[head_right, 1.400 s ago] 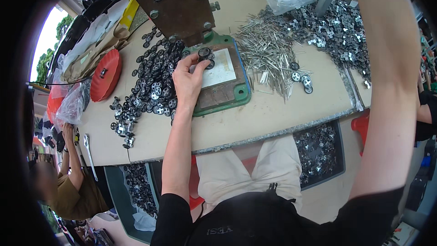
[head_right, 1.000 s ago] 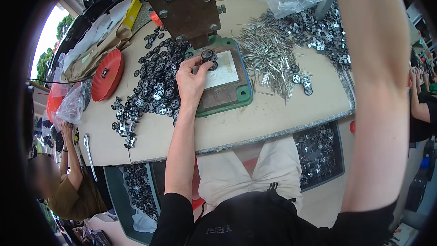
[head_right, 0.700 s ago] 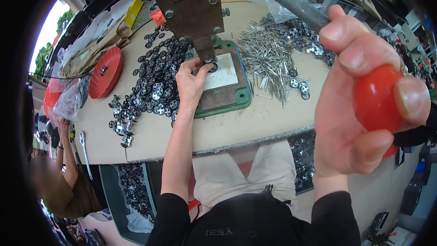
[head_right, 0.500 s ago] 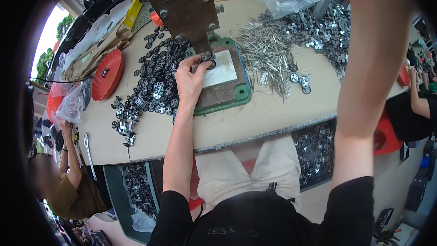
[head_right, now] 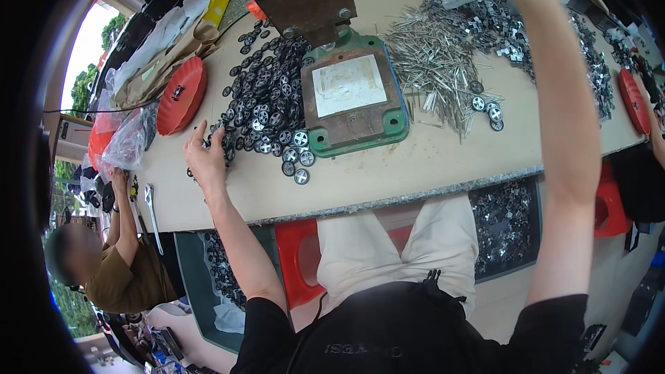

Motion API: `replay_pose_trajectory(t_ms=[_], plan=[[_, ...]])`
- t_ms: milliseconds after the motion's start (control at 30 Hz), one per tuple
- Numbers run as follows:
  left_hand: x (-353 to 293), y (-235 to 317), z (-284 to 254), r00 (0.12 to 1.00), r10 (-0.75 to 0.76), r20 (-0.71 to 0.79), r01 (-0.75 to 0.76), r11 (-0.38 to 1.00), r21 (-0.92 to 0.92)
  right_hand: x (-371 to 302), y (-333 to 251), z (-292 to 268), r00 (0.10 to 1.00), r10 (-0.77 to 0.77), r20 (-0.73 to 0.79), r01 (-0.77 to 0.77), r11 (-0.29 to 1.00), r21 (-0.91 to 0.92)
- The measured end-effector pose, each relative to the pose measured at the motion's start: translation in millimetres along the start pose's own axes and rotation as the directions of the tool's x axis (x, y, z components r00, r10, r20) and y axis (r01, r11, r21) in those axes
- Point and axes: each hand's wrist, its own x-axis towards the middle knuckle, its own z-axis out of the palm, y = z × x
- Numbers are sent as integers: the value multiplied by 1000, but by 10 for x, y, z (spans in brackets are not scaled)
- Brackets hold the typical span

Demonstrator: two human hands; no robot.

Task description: Assembling small metal hardware components using a manual press tool on a manufacturing workbench.

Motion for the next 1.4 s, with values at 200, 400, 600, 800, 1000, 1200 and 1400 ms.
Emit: replay_pose_trajectory(t_ms=[200,400,600,800,1000,1200,1400], plan=[[-100,667,102,922,247,298,-83,878,-471,-1636,431,80,746,490,451,-467,868,-170],[-67,691,152,870,294,396,-95,888,-451,-2150,467,337,689,485,539,-416,873,-254],[-219,893,19,871,106,479,214,797,-565,-2182,536,463,654,506,562,-249,846,-472],[-759,1502,-154,657,258,708,754,-237,-613,-2154,441,413,722,516,461,-303,835,-460],[-1158,1798,1,503,462,731,813,-540,-218,-2185,35,426,683,556,473,-730,532,429],[-1272,1885,65,467,532,707,827,-545,-136,-2391,-86,541,628,569,531,-736,211,643],[-1285,1861,70,465,526,712,833,-533,-150,-2415,-113,590,614,572,544,-758,234,609]])
